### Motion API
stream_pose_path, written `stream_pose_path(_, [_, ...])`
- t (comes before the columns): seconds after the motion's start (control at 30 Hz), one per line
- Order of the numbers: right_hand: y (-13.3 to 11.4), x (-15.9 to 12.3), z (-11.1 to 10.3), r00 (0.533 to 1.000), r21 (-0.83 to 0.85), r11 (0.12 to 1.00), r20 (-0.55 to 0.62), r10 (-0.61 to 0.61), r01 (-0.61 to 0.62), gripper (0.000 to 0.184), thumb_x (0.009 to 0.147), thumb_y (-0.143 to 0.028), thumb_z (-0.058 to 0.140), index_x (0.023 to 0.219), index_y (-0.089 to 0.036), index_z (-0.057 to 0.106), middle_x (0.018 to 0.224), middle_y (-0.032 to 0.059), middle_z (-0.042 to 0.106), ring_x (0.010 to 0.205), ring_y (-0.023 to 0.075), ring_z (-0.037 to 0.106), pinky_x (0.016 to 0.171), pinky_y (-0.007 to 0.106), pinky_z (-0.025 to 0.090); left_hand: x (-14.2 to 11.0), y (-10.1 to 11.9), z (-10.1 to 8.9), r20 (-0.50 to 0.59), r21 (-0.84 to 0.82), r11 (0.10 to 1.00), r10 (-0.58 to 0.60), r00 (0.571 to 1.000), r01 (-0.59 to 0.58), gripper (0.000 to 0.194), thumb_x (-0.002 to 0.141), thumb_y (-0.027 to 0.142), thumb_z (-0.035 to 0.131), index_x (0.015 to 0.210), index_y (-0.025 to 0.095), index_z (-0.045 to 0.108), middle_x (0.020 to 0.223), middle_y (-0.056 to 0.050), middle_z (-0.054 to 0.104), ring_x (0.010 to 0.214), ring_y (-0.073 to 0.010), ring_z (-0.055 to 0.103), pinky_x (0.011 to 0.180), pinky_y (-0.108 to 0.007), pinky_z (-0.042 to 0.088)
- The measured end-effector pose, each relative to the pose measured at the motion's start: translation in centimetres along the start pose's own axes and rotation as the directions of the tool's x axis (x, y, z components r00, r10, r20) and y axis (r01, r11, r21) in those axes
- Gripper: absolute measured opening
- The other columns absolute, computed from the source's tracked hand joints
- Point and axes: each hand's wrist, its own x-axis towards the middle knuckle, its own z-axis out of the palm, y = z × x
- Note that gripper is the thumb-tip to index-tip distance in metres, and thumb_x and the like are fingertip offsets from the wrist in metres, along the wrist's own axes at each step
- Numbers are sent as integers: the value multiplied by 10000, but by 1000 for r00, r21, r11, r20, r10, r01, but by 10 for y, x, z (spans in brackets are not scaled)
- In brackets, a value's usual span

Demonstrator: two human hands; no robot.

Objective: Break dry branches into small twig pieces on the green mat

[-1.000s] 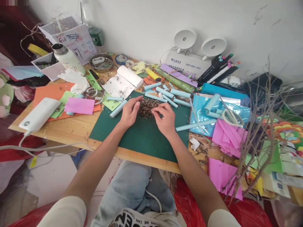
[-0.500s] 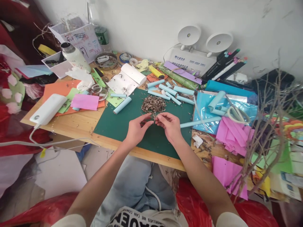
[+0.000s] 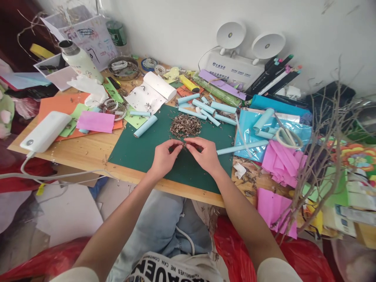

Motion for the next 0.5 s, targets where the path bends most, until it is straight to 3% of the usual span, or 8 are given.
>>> stream_pose_path(0.1, [-2,0,-1,994,-144,984,48,-101,107,166,884,-314,607,920,-250,755,913,38,748,813,187,687,779,322,546,0,0,-1,25,36,999,31,999,-32,198,878,338,573,929,194,700,867,-36,710,704,-146,624,602,-242,511])
stream_pose_path(0.2, [-1,-1,0,990,-181,974,66,-128,138,144,882,-297,614,907,-244,745,891,31,750,783,182,685,778,318,542,0,0,0,56,11,1000,21,998,-22,182,873,315,570,917,193,698,810,-28,702,691,-143,628,597,-238,516])
stream_pose_path(0.5, [-2,-7,14,994,15,999,-108,-36,38,119,855,-295,648,814,-214,725,807,21,713,721,157,648,671,277,512,-6,4,2,-8,-198,975,-107,994,104,352,828,395,661,1089,165,709,772,-31,689,606,-121,575,547,-243,511])
